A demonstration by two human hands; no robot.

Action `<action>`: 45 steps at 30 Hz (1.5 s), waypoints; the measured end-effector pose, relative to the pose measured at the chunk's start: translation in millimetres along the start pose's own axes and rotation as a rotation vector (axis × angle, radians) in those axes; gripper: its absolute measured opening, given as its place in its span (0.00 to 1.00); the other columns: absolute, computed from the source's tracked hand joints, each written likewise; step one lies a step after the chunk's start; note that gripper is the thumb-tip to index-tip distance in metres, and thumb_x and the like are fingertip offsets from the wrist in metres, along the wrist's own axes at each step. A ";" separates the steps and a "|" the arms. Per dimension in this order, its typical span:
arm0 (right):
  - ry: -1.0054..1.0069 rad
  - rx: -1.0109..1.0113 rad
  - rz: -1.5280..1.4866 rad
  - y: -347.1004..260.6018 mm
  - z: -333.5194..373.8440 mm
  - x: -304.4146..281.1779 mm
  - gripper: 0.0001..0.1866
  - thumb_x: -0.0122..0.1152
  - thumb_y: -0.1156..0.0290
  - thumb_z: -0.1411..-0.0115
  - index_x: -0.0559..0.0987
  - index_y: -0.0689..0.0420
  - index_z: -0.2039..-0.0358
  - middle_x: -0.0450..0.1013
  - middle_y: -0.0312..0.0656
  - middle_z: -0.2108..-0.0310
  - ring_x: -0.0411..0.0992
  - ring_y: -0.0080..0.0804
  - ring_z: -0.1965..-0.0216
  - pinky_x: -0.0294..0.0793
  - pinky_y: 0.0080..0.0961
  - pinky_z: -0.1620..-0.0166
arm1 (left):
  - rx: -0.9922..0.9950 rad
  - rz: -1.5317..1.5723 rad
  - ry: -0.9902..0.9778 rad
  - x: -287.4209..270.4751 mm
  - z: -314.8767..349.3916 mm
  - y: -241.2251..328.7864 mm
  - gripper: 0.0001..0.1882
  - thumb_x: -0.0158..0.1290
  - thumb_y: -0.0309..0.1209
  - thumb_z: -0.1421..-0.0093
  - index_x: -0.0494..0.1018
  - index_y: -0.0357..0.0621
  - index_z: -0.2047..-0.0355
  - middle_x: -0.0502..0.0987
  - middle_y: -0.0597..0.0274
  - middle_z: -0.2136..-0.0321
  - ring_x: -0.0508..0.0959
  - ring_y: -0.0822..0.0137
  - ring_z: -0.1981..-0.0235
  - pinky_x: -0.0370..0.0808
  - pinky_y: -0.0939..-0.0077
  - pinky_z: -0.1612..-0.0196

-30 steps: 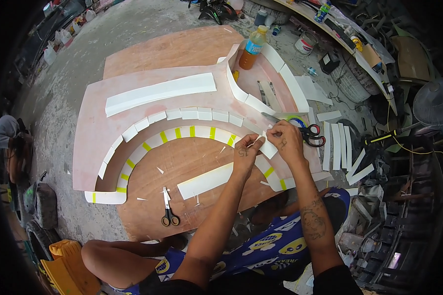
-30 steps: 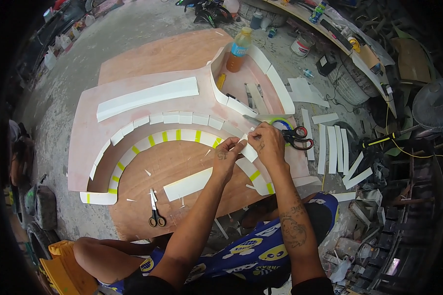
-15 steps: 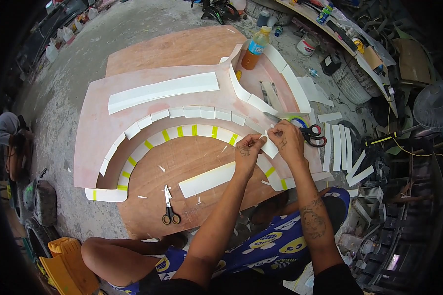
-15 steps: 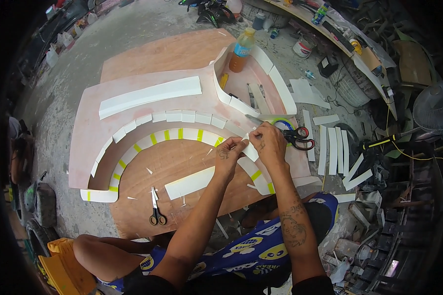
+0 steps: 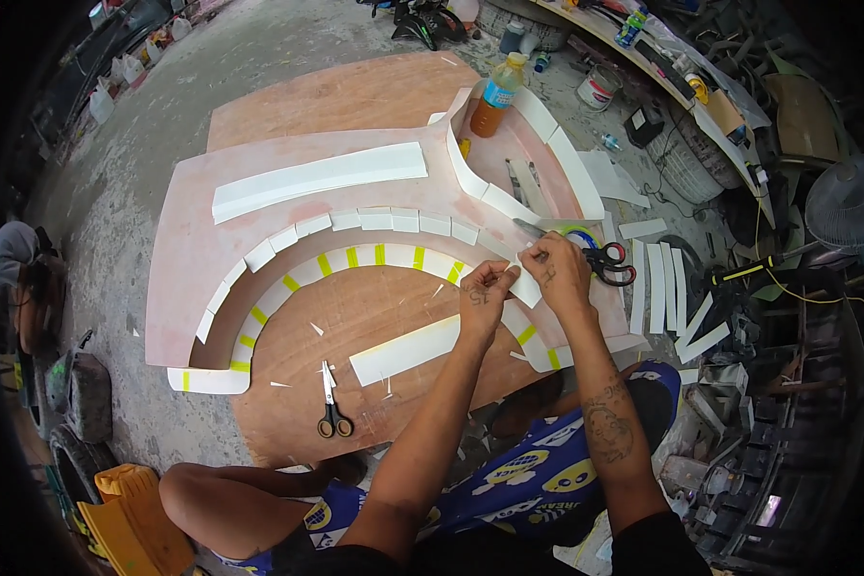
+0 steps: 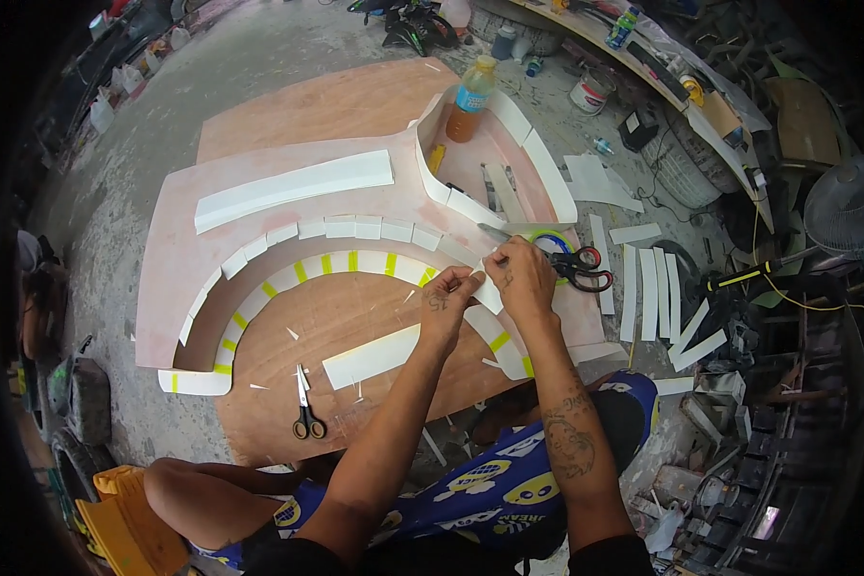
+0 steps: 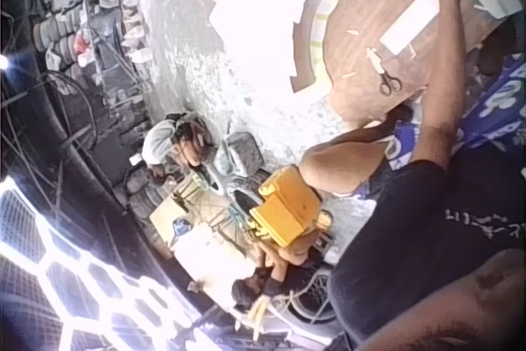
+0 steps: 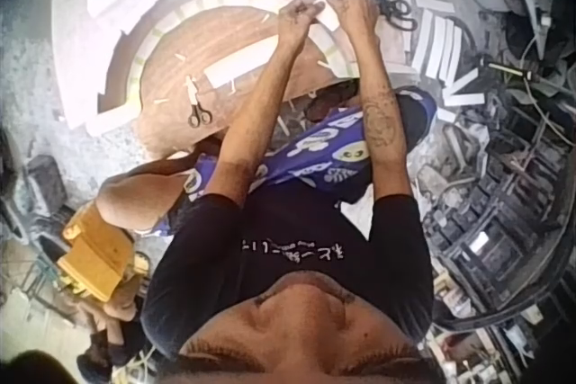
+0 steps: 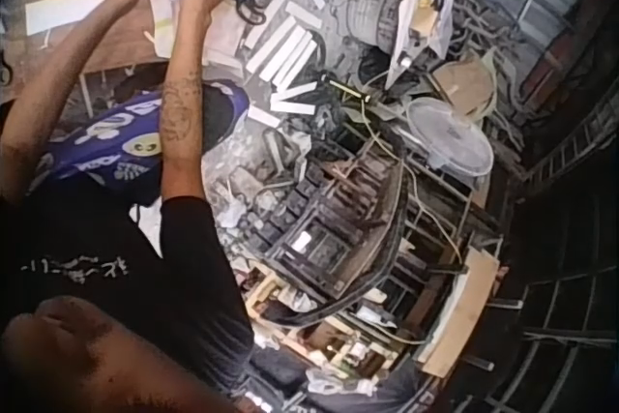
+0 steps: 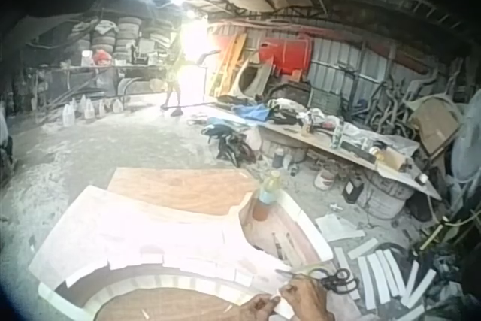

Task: Cutting and gluing foam strips to assemble a curved model structure.

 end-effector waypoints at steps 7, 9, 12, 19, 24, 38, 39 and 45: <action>-0.033 0.017 -0.012 3.1 0.6 3.5 0.09 0.66 0.67 0.51 0.78 0.60 0.75 0.74 0.44 0.71 0.74 0.49 0.66 0.71 0.40 0.64 | -0.064 0.037 0.016 -0.7 3.4 -4.8 0.07 0.58 0.28 0.42 0.75 0.39 0.67 0.78 0.64 0.72 0.76 0.76 0.74 0.75 0.83 0.69; -0.022 0.020 0.009 6.4 1.2 2.9 0.09 0.66 0.68 0.51 0.78 0.60 0.75 0.74 0.44 0.71 0.74 0.49 0.66 0.71 0.41 0.64 | -0.089 0.062 0.033 -0.5 7.2 -6.3 0.08 0.59 0.29 0.43 0.74 0.38 0.67 0.78 0.62 0.73 0.77 0.76 0.75 0.76 0.83 0.70; -0.007 -0.106 -0.029 3.5 -3.0 -2.2 0.08 0.65 0.70 0.50 0.79 0.61 0.73 0.75 0.46 0.71 0.74 0.48 0.66 0.72 0.38 0.64 | -0.137 0.053 0.021 1.0 13.9 -5.9 0.09 0.61 0.30 0.44 0.74 0.38 0.68 0.78 0.60 0.74 0.78 0.73 0.77 0.76 0.83 0.71; -0.095 -0.042 -0.234 22.1 -0.3 -8.0 0.07 0.65 0.79 0.53 0.81 0.66 0.71 0.76 0.51 0.73 0.76 0.41 0.70 0.73 0.30 0.65 | -0.148 -0.065 -0.045 8.3 26.4 -2.5 0.11 0.61 0.33 0.44 0.72 0.39 0.74 0.79 0.56 0.76 0.80 0.70 0.79 0.76 0.82 0.75; -0.108 -0.036 -0.229 23.5 3.6 -6.5 0.04 0.65 0.80 0.53 0.80 0.65 0.74 0.76 0.52 0.73 0.76 0.46 0.68 0.73 0.33 0.65 | -0.132 -0.085 -0.032 10.2 29.6 2.5 0.11 0.60 0.32 0.44 0.71 0.39 0.74 0.79 0.55 0.76 0.80 0.69 0.80 0.75 0.82 0.77; -0.014 -0.168 -0.247 21.0 6.3 -7.2 0.04 0.64 0.81 0.52 0.78 0.65 0.74 0.74 0.53 0.73 0.74 0.52 0.67 0.72 0.37 0.63 | -0.058 0.036 -0.151 12.0 0.9 -28.5 0.10 0.48 0.28 0.36 0.73 0.33 0.61 0.79 0.56 0.67 0.79 0.68 0.68 0.79 0.76 0.62; -0.012 -0.165 -0.245 21.5 6.3 -7.6 0.04 0.64 0.81 0.52 0.78 0.65 0.74 0.74 0.53 0.73 0.74 0.52 0.67 0.72 0.37 0.63 | 0.017 -0.045 -0.187 15.6 -1.7 -23.2 0.09 0.49 0.27 0.36 0.73 0.32 0.61 0.79 0.55 0.67 0.80 0.69 0.69 0.79 0.77 0.62; -0.079 -0.099 -0.261 22.8 5.1 -5.8 0.03 0.64 0.81 0.53 0.78 0.65 0.75 0.75 0.53 0.72 0.74 0.51 0.66 0.72 0.39 0.62 | 0.047 -0.036 -0.248 14.9 -10.9 -27.0 0.09 0.50 0.27 0.36 0.74 0.31 0.64 0.80 0.53 0.70 0.81 0.67 0.71 0.80 0.76 0.63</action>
Point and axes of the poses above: each hand's wrist, its own z-axis away from the middle knuckle, its own x-axis out of the palm, y = z × x, the point moved 9 cm from there along -z, towards the middle knuckle
